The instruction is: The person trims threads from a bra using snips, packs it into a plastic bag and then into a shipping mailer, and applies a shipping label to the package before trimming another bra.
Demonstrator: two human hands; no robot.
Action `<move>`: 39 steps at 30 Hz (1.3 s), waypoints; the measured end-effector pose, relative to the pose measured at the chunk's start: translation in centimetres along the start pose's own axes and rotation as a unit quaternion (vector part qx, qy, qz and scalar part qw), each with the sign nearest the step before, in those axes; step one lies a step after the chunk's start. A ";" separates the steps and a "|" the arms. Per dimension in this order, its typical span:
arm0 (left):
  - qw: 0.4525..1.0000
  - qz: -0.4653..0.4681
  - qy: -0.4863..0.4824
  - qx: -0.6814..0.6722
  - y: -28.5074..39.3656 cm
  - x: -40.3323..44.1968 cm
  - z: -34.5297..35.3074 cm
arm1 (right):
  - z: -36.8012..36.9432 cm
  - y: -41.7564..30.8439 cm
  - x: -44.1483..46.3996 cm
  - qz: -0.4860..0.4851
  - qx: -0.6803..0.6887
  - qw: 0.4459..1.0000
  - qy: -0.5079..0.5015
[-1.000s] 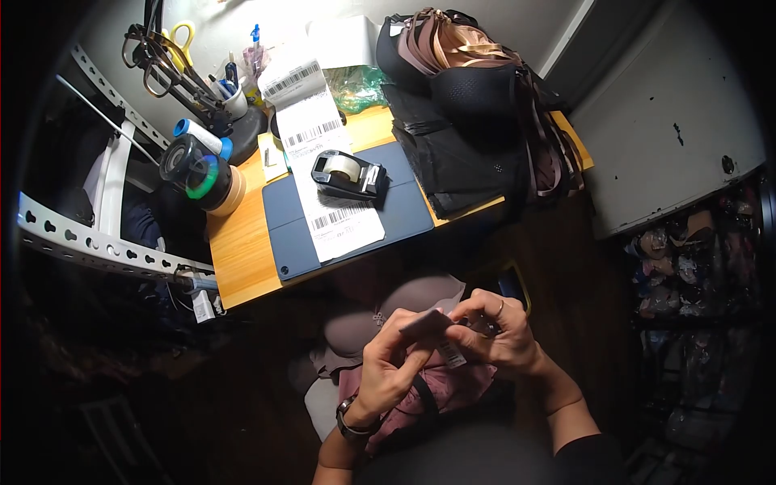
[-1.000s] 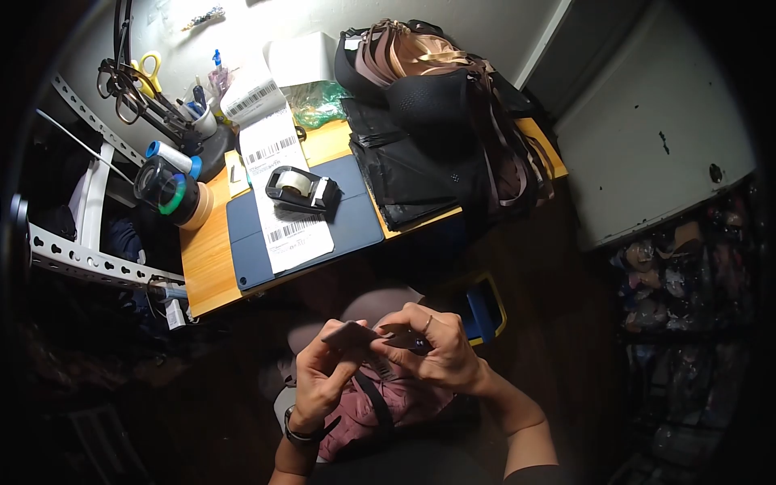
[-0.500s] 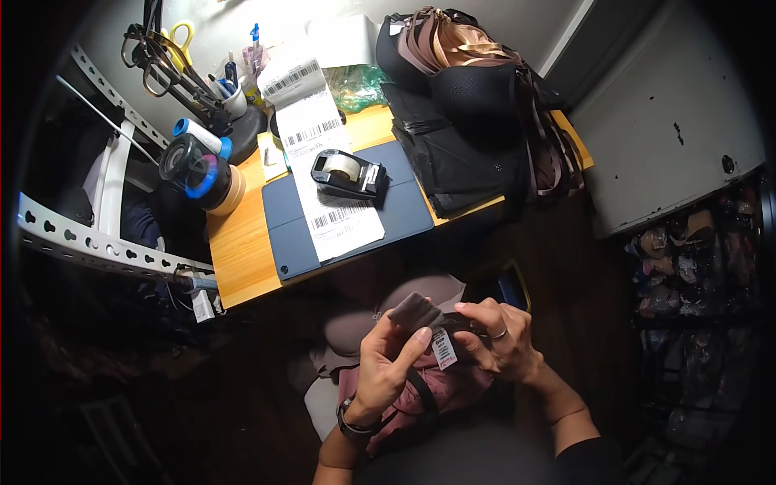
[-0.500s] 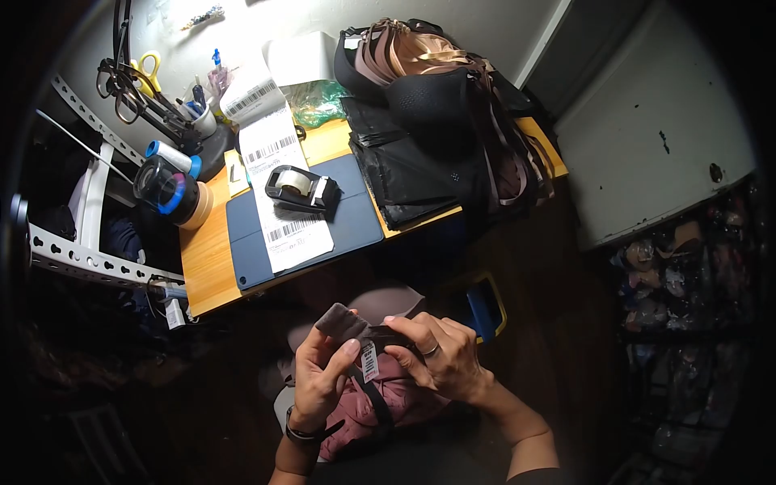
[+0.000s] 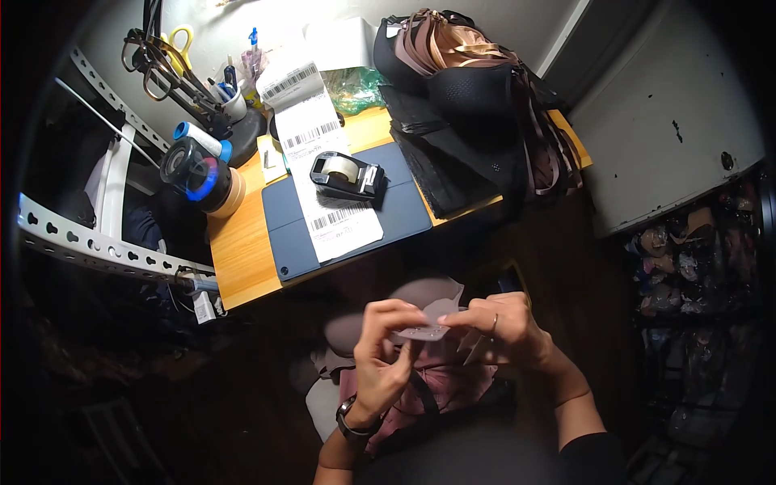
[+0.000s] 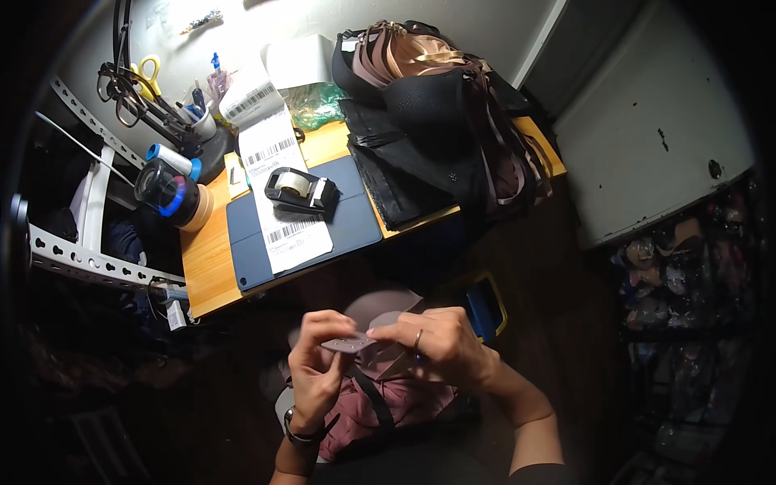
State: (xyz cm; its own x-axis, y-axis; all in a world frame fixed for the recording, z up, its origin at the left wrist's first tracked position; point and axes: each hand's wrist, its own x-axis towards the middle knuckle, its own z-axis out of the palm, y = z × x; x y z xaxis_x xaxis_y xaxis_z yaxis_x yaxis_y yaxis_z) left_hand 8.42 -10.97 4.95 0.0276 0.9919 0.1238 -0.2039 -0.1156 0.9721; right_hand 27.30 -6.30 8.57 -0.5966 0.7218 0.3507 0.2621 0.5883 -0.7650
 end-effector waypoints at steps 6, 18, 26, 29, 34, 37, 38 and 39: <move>0.967 -0.145 0.040 -0.203 0.3 -0.8 -0.1 | 1.0 -0.2 -0.8 -0.154 -0.284 0.945 0.057; 0.978 -0.169 0.073 -0.098 1.6 -0.5 1.2 | 1.5 0.7 -2.8 -0.100 -0.287 0.951 0.055; 0.988 -0.034 0.112 0.100 1.2 -0.8 1.7 | 2.2 0.8 -3.2 -0.024 -0.176 0.978 0.110; 0.987 -0.007 0.098 0.125 1.1 -1.1 1.6 | 2.1 0.1 -2.4 -0.029 -0.238 0.967 0.084; 0.985 0.009 0.097 0.143 1.2 -1.2 1.6 | 2.5 0.0 -1.8 -0.034 -0.239 0.968 0.074; 0.982 0.033 0.094 0.163 1.1 -1.2 1.5 | 2.4 0.1 -1.8 -0.032 -0.238 0.968 0.075; 0.980 0.038 0.087 0.175 1.2 -1.2 1.5 | 2.4 0.1 -1.8 -0.029 -0.237 0.968 0.076; 0.978 0.044 0.080 0.187 1.3 -1.2 1.5 | 2.3 0.1 -1.8 -0.029 -0.237 0.968 0.075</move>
State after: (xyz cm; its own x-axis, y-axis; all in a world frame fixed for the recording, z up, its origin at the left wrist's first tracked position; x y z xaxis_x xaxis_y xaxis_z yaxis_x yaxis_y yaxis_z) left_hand 9.57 -12.34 6.34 -0.1335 0.9692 0.2069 0.1750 -0.1824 0.9675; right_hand 26.65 -8.40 6.60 -0.5127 0.7066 0.4876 0.5717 0.7047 -0.4201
